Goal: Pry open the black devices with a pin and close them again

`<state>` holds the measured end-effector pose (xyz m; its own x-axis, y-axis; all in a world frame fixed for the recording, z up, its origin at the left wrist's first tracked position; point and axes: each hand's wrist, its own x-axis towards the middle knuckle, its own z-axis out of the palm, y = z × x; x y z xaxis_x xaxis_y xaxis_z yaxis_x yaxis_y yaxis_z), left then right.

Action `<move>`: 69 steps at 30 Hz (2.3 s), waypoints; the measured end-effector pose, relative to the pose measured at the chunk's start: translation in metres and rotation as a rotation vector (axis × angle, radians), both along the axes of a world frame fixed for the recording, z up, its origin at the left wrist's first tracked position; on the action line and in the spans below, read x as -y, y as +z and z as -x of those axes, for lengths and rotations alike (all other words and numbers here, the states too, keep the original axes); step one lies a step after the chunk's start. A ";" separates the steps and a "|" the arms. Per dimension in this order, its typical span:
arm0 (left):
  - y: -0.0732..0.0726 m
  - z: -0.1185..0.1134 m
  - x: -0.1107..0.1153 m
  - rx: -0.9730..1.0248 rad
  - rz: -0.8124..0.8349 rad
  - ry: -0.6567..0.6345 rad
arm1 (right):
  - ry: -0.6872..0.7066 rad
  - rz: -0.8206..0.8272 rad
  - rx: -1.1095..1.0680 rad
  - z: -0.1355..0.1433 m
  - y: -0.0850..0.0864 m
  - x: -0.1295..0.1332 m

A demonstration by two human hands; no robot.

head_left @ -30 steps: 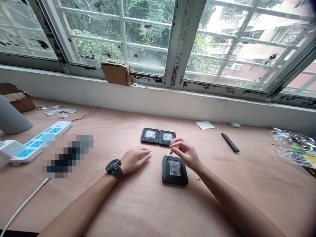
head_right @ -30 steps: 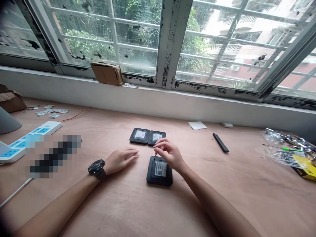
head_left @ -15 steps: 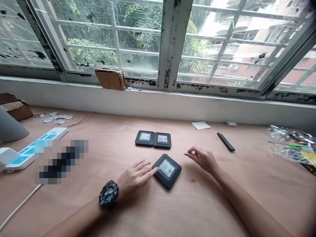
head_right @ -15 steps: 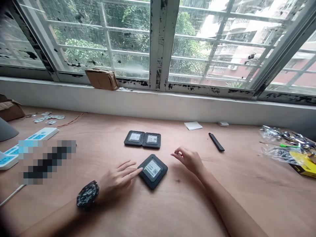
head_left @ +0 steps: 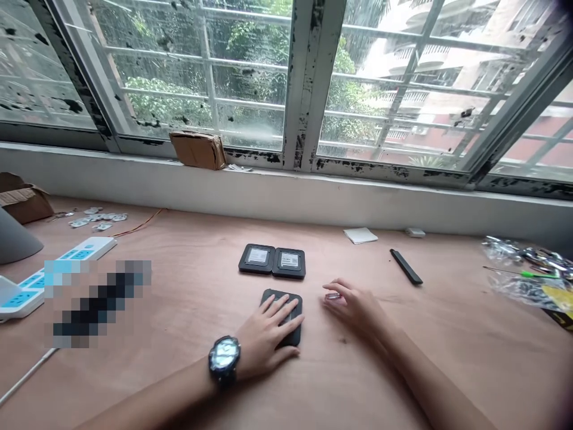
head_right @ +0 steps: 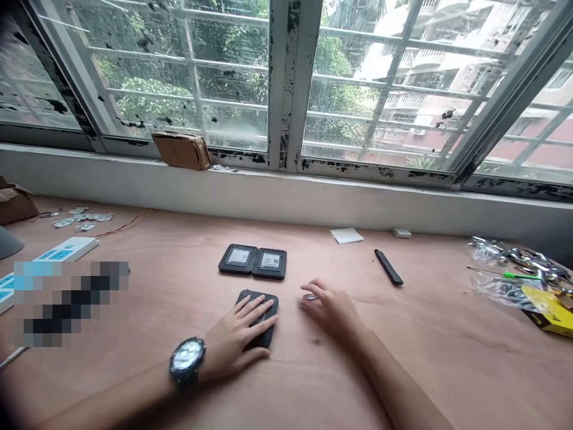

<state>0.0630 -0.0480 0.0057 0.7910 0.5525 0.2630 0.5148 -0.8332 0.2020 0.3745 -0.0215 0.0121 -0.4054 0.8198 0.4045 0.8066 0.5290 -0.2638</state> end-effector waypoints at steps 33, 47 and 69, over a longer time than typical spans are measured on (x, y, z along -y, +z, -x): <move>-0.010 0.106 -0.157 -0.145 -0.046 0.364 | 0.142 -0.112 0.132 0.091 0.004 0.094; -0.013 0.055 -0.153 -0.059 -0.106 0.356 | 0.312 -0.016 -0.096 0.054 0.030 0.025; -0.002 0.021 -0.008 0.256 0.176 0.138 | 0.042 0.086 -0.123 0.009 -0.003 -0.006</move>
